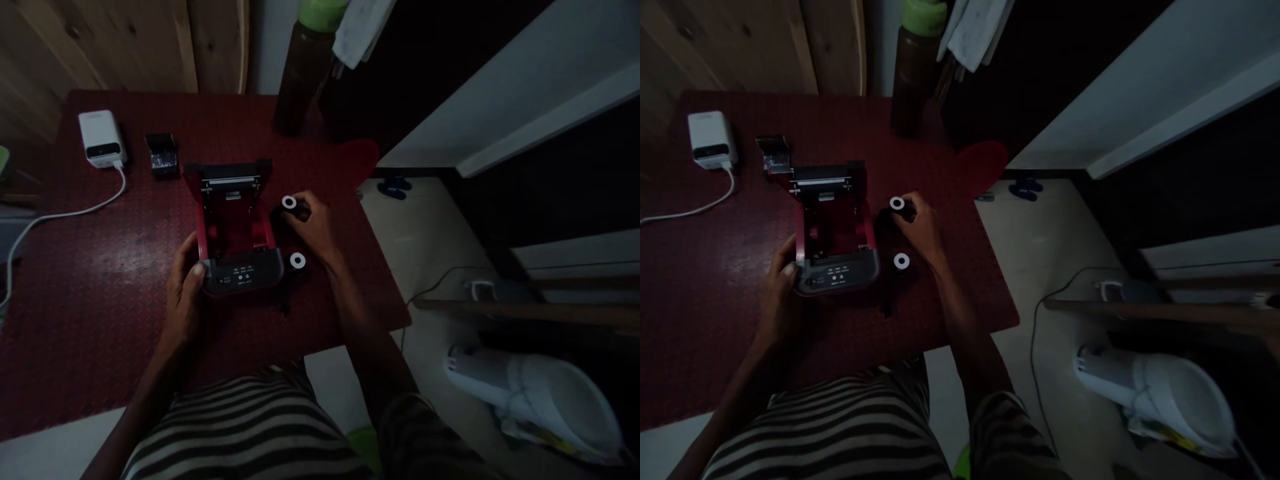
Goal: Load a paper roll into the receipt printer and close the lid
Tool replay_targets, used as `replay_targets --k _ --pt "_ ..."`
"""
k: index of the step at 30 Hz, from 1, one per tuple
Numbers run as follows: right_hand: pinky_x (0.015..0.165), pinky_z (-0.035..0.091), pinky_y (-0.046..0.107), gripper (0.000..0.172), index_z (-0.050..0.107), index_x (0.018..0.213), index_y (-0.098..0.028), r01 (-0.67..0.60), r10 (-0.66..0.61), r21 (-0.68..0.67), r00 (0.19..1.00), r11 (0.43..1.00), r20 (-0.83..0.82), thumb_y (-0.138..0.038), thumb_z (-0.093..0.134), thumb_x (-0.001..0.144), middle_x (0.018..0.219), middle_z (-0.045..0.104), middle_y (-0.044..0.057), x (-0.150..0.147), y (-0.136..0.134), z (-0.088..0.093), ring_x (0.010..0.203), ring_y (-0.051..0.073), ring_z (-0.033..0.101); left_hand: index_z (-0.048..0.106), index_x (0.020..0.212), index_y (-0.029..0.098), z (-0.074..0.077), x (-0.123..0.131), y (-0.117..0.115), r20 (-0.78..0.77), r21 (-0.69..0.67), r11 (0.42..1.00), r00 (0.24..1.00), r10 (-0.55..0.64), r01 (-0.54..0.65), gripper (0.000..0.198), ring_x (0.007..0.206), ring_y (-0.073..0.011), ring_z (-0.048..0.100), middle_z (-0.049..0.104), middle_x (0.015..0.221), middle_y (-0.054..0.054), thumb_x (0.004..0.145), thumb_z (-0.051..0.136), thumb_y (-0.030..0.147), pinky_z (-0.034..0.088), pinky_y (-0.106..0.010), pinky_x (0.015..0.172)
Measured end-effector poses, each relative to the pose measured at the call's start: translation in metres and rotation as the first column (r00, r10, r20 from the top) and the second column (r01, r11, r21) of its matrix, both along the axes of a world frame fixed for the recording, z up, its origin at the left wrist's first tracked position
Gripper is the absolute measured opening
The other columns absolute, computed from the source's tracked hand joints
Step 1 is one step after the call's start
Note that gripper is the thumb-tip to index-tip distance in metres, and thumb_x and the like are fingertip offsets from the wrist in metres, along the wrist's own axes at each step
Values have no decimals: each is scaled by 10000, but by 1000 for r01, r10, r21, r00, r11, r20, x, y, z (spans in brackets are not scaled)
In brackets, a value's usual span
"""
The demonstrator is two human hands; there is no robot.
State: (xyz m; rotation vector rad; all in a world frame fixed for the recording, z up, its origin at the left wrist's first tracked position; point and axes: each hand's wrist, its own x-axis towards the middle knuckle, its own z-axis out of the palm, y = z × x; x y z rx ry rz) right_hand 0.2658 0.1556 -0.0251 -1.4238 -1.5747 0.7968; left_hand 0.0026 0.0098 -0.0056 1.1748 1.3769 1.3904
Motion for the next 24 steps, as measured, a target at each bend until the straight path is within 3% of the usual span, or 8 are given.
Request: replay_targets --k 3,8,10,12,14,16,19,24 --pt "1020 632 482 283 724 1100 -265 -25 26 -13 1000 1000 16 -285 810 830 1136 860 52 3 -2 3 1082 284 796 680 1614 325 1 0 -1 -3 -3 1000 1000 0 0 600 1541 -363 624 684 1650 -78 1101 654 637 525 -517 1276" --pt "1076 631 494 564 710 1406 -211 -20 23 -45 998 999 52 -224 786 847 1451 815 155 20 -24 11 1286 294 786 705 1585 355 1 -1 0 0 9 1000 1000 -4 4 603 1569 -372 599 677 1665 -61 1081 672 683 503 -534 1298" --pt "1039 636 486 514 738 1397 -206 28 -21 -61 993 998 114 -227 764 884 1415 827 159 32 -45 16 1204 283 803 699 1591 364 1 -2 0 -7 6 1000 1000 -10 10 599 1572 -373 596 673 1670 -55 1082 674 679 501 -540 1301" --pt "960 637 460 357 804 1266 -220 47 -33 -83 986 995 163 -241 741 915 1272 862 120 42 -72 22 1036 261 804 686 1606 354 2 -2 -1 -15 -9 1000 1000 -13 12 618 1583 -377 585 662 1683 -58 1086 663 686 490 -545 1314" --pt "867 623 415 260 837 1158 -229 -7 27 -131 988 991 153 -253 742 917 1151 865 85 48 -97 28 910 237 772 669 1625 335 2 -2 -1 -13 -24 1000 1000 -16 16 650 1595 -383 575 654 1693 -68 1087 654 698 479 -548 1326" --pt "806 605 378 300 844 1178 -240 -74 94 -183 990 980 104 -237 756 891 1149 856 67 45 -116 30 854 216 742 651 1646 323 1 -1 -1 -3 -27 999 1000 -19 19 675 1597 -383 576 654 1695 -75 1087 648 703 480 -542 1327" --pt "845 611 377 409 825 1251 -252 -82 94 -182 994 980 54 -188 757 852 1221 850 68 30 -126 25 916 219 752 641 1658 308 -1 -1 -1 -8 -20 1000 1000 -6 6 683 1562 -376 605 665 1682 -83 1093 638 691 505 -531 1300" --pt "1037 619 460 254 807 1145 -251 -45 47 -130 999 990 10 -235 763 896 1188 863 79 13 -121 19 1144 283 792 640 1651 294 -2 -1 -1 -29 -2 1000 1000 -7 7 669 1552 -370 609 666 1670 -93 1108 616 683 500 -528 1300"
